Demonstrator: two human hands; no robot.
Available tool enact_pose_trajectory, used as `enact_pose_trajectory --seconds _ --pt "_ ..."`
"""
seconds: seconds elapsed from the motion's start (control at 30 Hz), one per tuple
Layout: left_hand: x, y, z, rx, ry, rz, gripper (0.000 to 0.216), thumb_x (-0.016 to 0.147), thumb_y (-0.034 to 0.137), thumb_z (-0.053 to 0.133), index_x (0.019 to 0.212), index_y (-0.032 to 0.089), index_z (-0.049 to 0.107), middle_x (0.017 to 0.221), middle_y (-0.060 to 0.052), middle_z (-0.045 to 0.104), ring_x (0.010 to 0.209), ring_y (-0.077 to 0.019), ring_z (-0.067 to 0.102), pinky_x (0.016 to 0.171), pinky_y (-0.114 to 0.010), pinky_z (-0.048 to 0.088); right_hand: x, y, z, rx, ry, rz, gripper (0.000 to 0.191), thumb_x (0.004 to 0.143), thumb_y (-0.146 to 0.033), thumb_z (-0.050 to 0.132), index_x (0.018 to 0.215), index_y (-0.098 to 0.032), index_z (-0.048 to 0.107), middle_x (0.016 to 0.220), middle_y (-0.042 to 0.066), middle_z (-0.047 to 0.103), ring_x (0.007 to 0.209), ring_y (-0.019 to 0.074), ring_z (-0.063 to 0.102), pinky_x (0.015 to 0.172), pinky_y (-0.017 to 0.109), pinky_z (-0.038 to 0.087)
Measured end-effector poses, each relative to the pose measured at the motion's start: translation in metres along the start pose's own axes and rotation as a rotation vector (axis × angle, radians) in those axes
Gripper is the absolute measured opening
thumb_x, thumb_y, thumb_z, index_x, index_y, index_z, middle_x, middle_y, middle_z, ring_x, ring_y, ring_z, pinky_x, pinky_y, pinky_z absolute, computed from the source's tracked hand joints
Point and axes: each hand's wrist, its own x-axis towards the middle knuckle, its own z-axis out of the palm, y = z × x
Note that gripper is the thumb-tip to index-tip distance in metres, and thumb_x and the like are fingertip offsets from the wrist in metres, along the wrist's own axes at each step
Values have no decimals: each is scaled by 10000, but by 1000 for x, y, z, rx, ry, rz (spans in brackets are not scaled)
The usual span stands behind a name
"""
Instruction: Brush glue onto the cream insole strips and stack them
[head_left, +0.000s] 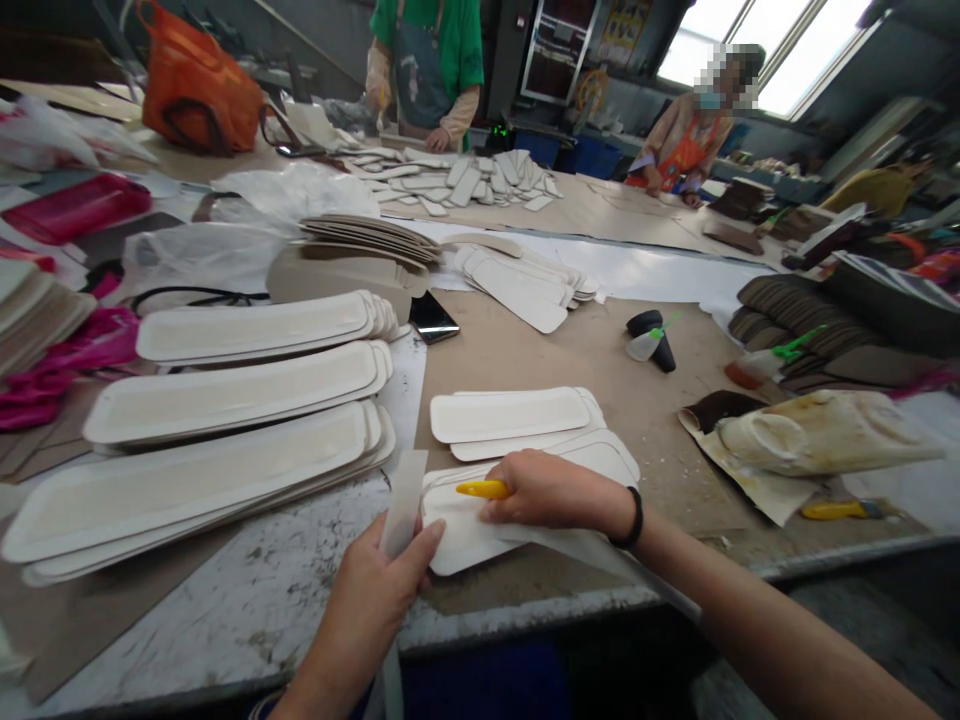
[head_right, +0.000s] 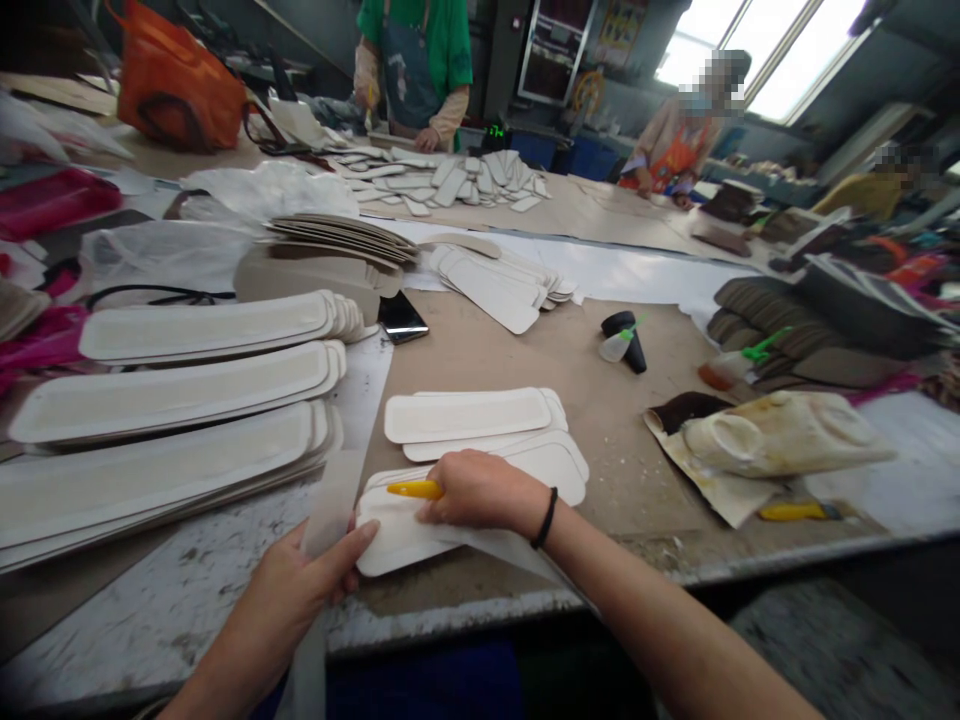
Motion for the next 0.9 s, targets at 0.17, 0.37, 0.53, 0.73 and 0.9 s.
enact_pose_trajectory --seconds 0.17,0.37,0.53,0.73,0.9 --pt "2 -3 -1 -34 -6 13 366 637 533 669 731 190 582 449 71 489 422 -125 402 415 -237 279 -25 19 -2 -84 51 45 211 779 -355 610 825 -173 705 737 54 664 638 176 550 508 240 277" --pt "-4 -1 -8 -41 8 -30 361 611 527 691 684 200 556 405 74 485 423 -121 419 433 -218 314 -83 73 3 6 243 254 206 871 -297 504 840 -155 650 781 35 642 692 163 565 610 240 342" --pt "-2 -2 -7 15 40 -27 454 564 591 693 751 196 570 419 61 526 436 -129 443 448 -224 333 -89 87 16 -77 338 385 220 895 -310 472 915 -162 633 889 66 654 826 200 594 691 260 364" --pt "1 -5 -6 36 78 -66 487 517 606 714 726 183 595 407 58 548 440 -125 480 468 -218 362 -77 86 16 -182 327 452 246 884 -371 481 903 -182 637 884 84 672 843 242 617 694 295 387" --pt "4 -7 -6 39 124 -132 496 467 610 737 699 195 595 403 79 544 446 -124 482 481 -224 351 -70 90 11 -229 287 439 273 880 -378 474 913 -174 652 921 110 681 875 276 629 712 327 423"
